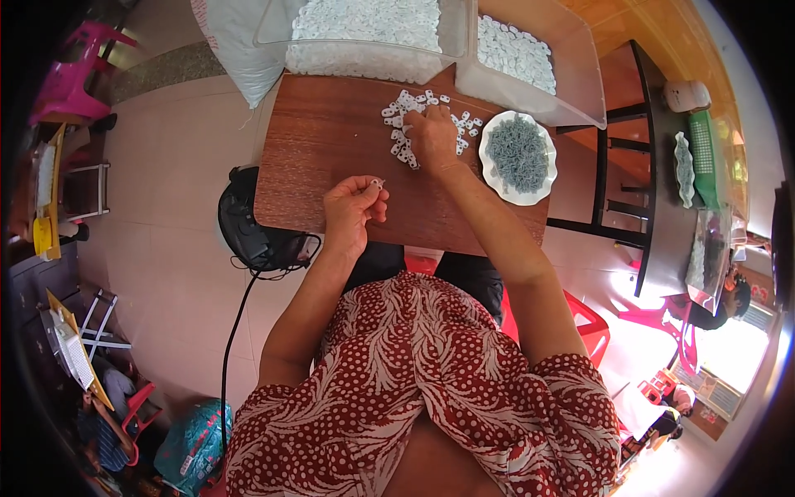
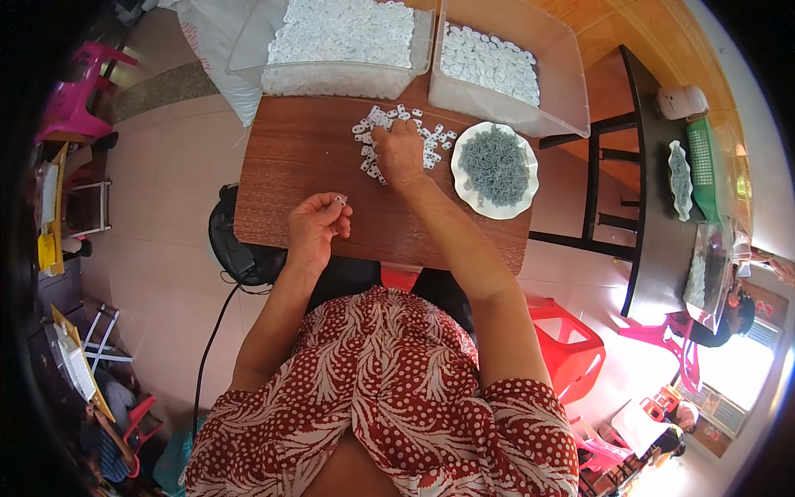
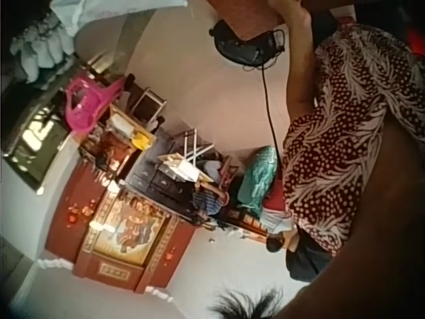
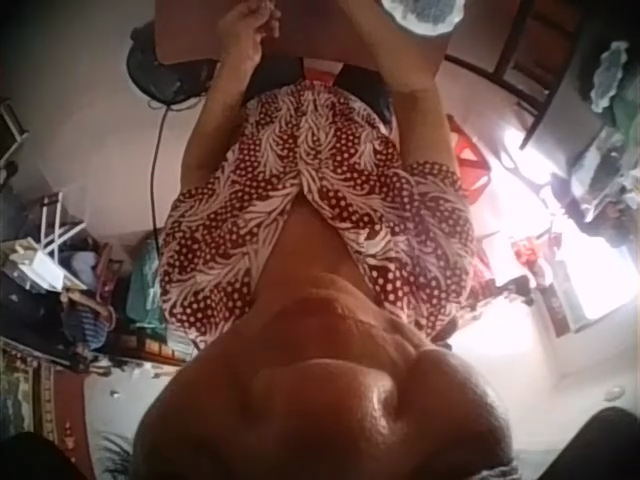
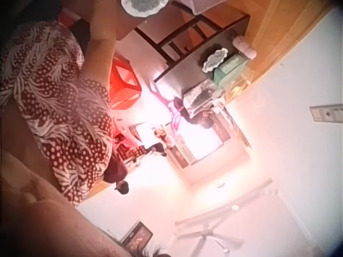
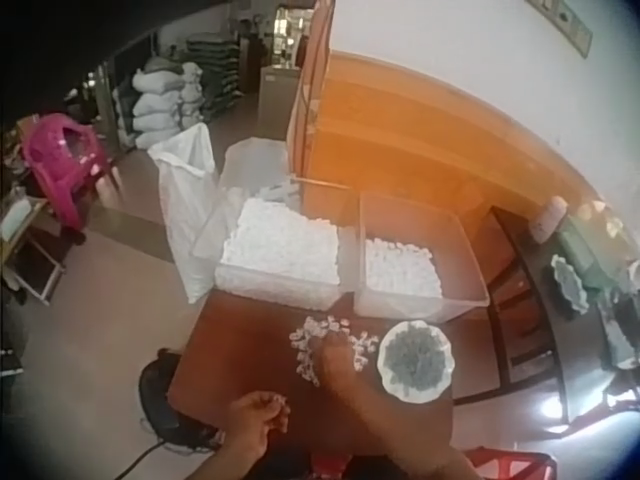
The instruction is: The recorder is manual assembling small white plastic components by inserting tiny grey pins into pre-drilled holes.
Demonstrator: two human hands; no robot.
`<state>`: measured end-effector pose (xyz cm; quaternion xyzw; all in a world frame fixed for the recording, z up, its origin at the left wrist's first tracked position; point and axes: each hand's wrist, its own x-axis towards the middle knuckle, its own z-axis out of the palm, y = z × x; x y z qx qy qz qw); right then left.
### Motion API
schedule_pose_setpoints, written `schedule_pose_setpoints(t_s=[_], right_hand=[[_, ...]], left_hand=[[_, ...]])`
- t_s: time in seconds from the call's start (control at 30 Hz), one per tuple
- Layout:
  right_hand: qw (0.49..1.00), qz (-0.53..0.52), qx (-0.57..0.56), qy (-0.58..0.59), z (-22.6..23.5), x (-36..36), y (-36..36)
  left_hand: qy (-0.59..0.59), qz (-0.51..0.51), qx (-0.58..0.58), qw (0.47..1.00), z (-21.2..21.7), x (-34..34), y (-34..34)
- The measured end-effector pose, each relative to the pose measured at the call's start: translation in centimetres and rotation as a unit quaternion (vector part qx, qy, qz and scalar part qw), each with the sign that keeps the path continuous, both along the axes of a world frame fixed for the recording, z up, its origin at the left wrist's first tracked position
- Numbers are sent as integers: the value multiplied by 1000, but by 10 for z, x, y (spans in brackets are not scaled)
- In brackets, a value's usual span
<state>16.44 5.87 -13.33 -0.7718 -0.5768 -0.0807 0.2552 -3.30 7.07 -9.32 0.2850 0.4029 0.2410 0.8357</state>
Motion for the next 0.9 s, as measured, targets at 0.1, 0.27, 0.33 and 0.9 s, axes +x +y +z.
schedule_pose_setpoints(t_s=[0.1, 0.27, 0.33, 0.9], right_hand=[[1000, -11, 11, 14, 10, -1, -7], [920, -19, 54, 388, 24, -5, -40], [857, -31, 43, 513, 47, -14, -53], [643, -60, 210, 734, 101, -80, -92]], left_hand=[[-2, 0, 3, 1000, 6, 2, 0], [-17, -14, 20, 1000, 26, 8, -1], [-35, -21, 27, 999, 34, 10, -3], [-83, -18, 32, 996, 60, 17, -29]])
